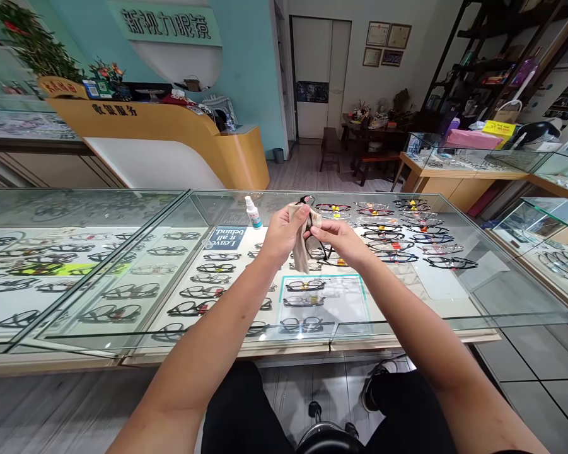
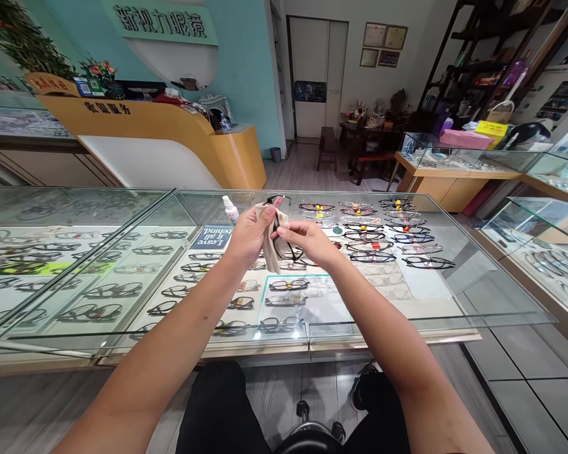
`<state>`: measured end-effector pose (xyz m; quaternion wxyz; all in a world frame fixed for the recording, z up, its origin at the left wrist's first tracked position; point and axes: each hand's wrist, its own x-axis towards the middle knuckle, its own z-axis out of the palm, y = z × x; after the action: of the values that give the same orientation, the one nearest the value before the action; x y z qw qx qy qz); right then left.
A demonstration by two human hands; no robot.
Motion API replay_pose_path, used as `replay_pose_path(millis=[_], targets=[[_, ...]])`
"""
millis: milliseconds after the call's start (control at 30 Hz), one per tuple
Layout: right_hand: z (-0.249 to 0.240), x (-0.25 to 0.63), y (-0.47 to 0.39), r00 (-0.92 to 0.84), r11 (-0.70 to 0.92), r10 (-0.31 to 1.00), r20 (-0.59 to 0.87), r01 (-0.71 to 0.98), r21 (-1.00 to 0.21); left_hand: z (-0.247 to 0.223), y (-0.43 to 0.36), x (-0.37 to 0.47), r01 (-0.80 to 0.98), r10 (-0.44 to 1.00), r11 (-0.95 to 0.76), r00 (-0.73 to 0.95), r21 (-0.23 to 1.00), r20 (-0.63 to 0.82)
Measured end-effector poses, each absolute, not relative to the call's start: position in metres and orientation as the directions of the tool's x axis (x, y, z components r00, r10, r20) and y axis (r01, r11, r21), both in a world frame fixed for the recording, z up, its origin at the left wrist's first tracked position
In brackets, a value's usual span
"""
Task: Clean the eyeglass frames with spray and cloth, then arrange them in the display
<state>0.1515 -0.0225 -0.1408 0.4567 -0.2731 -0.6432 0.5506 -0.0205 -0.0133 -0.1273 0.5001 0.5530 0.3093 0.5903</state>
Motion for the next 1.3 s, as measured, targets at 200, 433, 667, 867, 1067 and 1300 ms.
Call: replay_pose_path(millis=[200, 433, 667, 867, 1067, 1300], targets=[[-0.144, 0.152, -0.02, -0.414, 0.241, 0.864, 0.288, -0.162, -0.957, -0.13, -0.006, -0.026, -0.258, 0.935, -0.251, 0.185, 0.933, 0.303], [-0.141, 0.158, -0.017, -0.359, 0.155, 0.902, 0.239, -0.248, -0.956, -0.123, 0.002, -0.047, -0.269, 0.874, -0.138, 0.42, 0.953, 0.245], [-0.144, 0.159, -0.014, -0.365, 0.113, 0.908, 0.207, -0.261, -0.959, -0.119, -0.004, -0.046, -0.263, 0.842, -0.204, 0.444, 0.943, 0.307], [-0.146, 0.156, -0.016, -0.437, 0.067, 0.878, 0.196, -0.295, -0.953, -0.124, -0.007, -0.034, -0.256, 0.895, -0.224, 0.328, 0.94, 0.303], [-0.145, 0.153, -0.019, -0.451, 0.042, 0.874, 0.18, -0.298, -0.954, -0.123, -0.012, -0.024, -0.249, 0.92, -0.313, 0.16, 0.916, 0.358], [-0.148, 0.151, -0.019, -0.452, 0.043, 0.873, 0.18, -0.298, -0.954, -0.13, -0.01, -0.02, -0.238, 0.914, -0.382, 0.042, 0.893, 0.403]])
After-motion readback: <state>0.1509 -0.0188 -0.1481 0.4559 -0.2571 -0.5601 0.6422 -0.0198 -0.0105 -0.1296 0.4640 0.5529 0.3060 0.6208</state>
